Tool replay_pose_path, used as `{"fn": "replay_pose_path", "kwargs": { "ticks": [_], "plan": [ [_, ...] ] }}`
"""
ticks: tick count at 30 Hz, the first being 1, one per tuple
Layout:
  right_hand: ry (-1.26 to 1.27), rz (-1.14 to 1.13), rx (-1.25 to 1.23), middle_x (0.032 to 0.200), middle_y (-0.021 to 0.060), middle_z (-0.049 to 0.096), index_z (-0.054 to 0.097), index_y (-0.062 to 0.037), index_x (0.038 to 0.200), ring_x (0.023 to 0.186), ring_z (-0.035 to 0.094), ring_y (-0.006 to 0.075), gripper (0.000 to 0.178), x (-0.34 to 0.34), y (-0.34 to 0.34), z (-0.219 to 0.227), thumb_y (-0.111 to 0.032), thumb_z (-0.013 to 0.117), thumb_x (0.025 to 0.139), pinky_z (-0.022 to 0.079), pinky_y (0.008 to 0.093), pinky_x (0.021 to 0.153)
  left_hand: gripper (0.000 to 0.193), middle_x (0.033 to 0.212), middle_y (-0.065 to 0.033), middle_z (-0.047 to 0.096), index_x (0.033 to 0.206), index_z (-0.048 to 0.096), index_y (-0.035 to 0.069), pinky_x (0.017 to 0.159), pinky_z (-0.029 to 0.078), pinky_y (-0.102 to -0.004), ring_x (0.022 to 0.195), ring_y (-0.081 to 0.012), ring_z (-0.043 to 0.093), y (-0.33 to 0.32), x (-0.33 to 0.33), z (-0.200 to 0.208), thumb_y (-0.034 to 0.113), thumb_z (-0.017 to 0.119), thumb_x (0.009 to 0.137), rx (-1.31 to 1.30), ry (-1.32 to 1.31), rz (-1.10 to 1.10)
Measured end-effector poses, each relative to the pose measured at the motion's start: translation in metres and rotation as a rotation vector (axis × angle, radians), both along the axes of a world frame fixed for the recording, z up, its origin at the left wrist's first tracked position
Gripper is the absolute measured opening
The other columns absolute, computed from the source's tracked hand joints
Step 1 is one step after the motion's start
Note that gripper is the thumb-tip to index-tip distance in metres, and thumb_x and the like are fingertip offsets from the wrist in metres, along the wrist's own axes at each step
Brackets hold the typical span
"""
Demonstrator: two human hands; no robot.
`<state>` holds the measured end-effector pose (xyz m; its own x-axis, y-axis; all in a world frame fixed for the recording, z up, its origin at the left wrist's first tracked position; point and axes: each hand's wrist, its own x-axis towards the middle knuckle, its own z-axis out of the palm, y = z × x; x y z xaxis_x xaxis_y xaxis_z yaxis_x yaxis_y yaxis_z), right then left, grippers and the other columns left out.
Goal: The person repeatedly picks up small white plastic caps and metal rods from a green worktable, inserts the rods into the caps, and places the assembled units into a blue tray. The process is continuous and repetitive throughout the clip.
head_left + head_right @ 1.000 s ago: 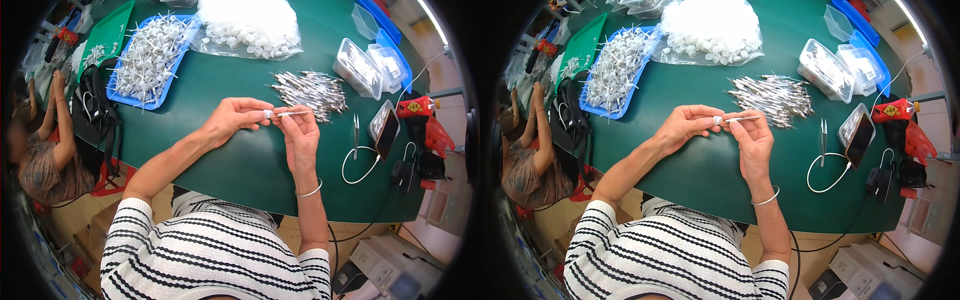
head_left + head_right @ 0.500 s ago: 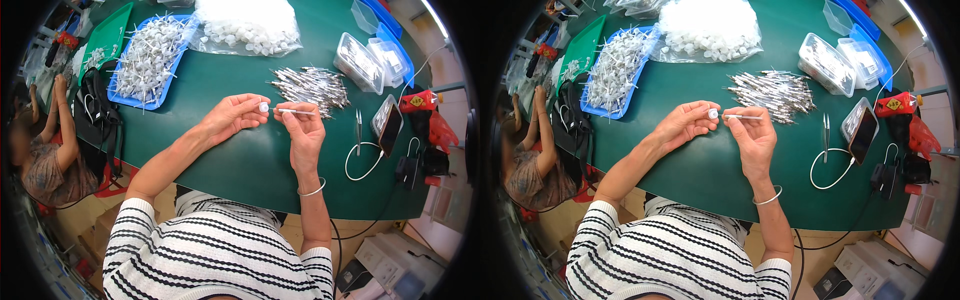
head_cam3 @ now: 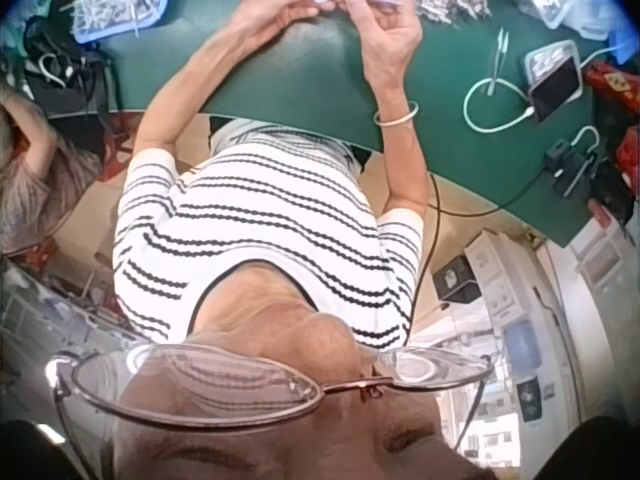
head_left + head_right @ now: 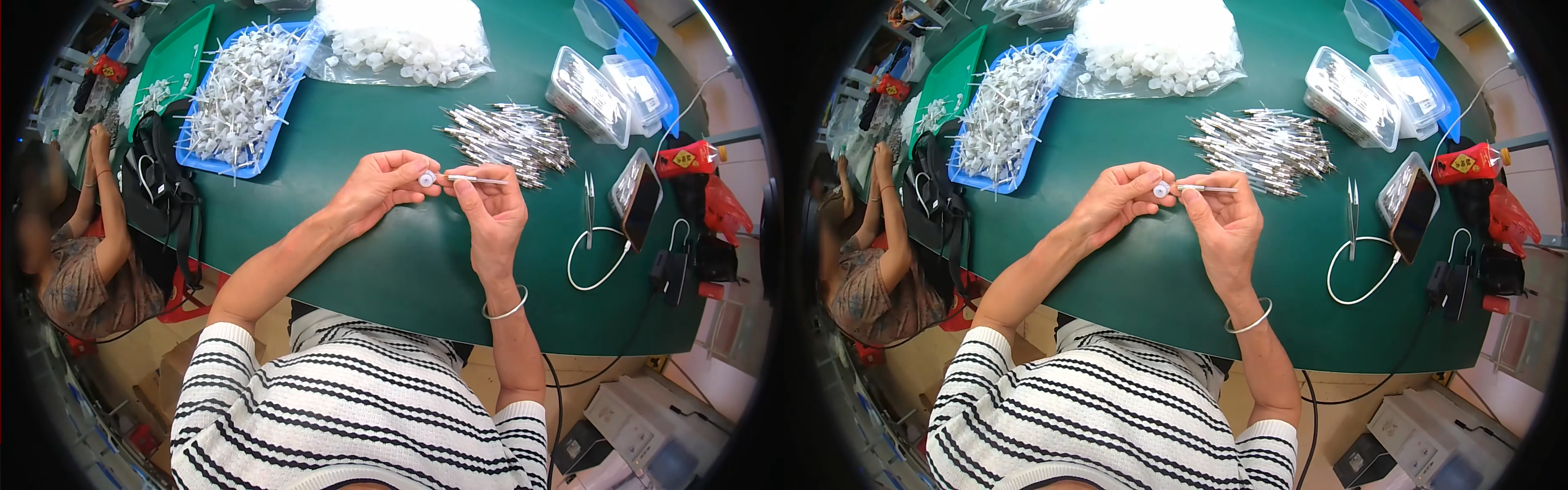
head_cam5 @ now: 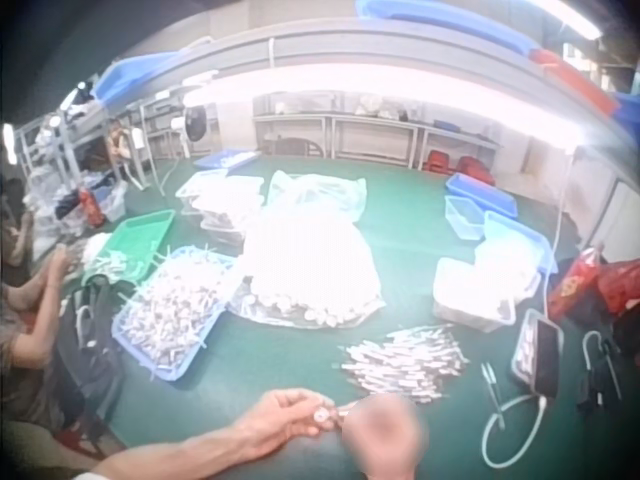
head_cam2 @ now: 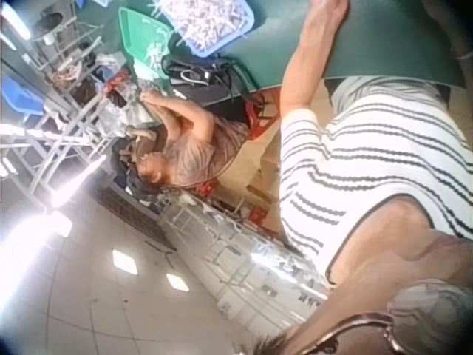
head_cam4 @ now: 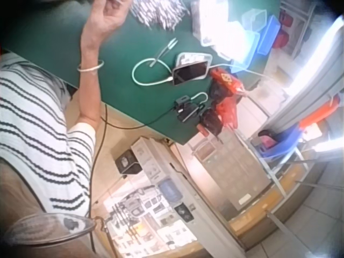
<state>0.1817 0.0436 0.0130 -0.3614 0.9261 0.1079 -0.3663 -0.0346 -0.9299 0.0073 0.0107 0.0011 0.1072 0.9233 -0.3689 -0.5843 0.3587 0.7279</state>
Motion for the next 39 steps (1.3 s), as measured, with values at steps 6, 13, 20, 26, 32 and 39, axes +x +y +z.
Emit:
{"fn": "replay_pose_path", "kwargs": {
  "ticks": [6,13,20,26,32,39],
  "plan": [
    [0.003,0.009,-0.028,0.1,0.012,0.063,0.05,0.0005,0.099,0.094,0.065,0.0175,0.014,-0.001,-0.0012,0.0019,0.003,0.059,0.089,0.052,0.0256,0.081,0.022,0.089,-0.0102,0.069,0.101,0.063,0.0,0.066,0.056,-0.0205,0.082,-0.0157,0.068,-0.0022,0.003,0.0027,0.021,0.061,0.092,0.011,0.134,0.059],
    [0.005,-0.002,-0.045,0.099,0.0117,0.063,0.05,0.0008,0.099,0.092,0.066,0.0192,0.013,-0.0003,0.0005,0.0012,0.003,0.059,0.09,0.053,0.0263,0.079,0.027,0.098,-0.0127,0.069,0.112,0.062,-0.002,0.069,0.057,-0.0212,0.087,-0.0175,0.069,-0.003,0.0004,0.0092,0.017,0.06,0.093,0.023,0.202,-0.024],
    [-0.051,-0.028,0.019,0.096,0.0091,0.063,0.051,0.001,0.101,0.09,0.064,0.0145,0.014,0.0037,0.0047,0.0027,0.001,0.06,0.09,0.051,0.0239,0.079,0.028,0.104,-0.0132,0.068,0.115,0.061,-0.002,0.075,0.056,-0.0208,0.096,-0.0183,0.067,-0.0019,-0.0038,0.0076,0.014,0.061,0.092,-0.004,0.073,-0.05],
    [-0.094,-0.027,0.034,0.094,0.0075,0.062,0.052,0.0006,0.099,0.088,0.062,0.0107,0.013,0.0016,0.0017,0.0018,0.001,0.061,0.089,0.05,0.0217,0.077,0.028,0.104,-0.0126,0.068,0.114,0.061,-0.001,0.075,0.056,-0.0216,0.094,-0.018,0.068,-0.0022,-0.0037,0.0036,0.013,0.062,0.09,-0.006,0.038,-0.04],
    [-0.128,-0.033,0.053,0.093,0.0068,0.062,0.052,0.0001,0.098,0.087,0.062,0.0097,0.012,0.0013,0.0014,0.0016,0.0,0.061,0.089,0.05,0.0211,0.076,0.026,0.101,-0.0113,0.069,0.113,0.062,-0.001,0.074,0.057,-0.0217,0.093,-0.0179,0.068,-0.0031,-0.0025,0.0045,0.012,0.063,0.09,-0.016,0.031,-0.04],
    [-0.192,-0.055,0.091,0.091,0.0067,0.064,0.053,-0.0003,0.097,0.085,0.063,0.0102,0.012,0.0001,-0.0001,0.0031,-0.002,0.062,0.089,0.051,0.0224,0.075,0.03,0.102,-0.0113,0.068,0.115,0.06,-0.002,0.073,0.057,-0.0203,0.093,-0.0175,0.068,-0.0035,-0.001,0.0041,0.015,0.062,0.091,-0.011,0.052,-0.047]
  ]
}}
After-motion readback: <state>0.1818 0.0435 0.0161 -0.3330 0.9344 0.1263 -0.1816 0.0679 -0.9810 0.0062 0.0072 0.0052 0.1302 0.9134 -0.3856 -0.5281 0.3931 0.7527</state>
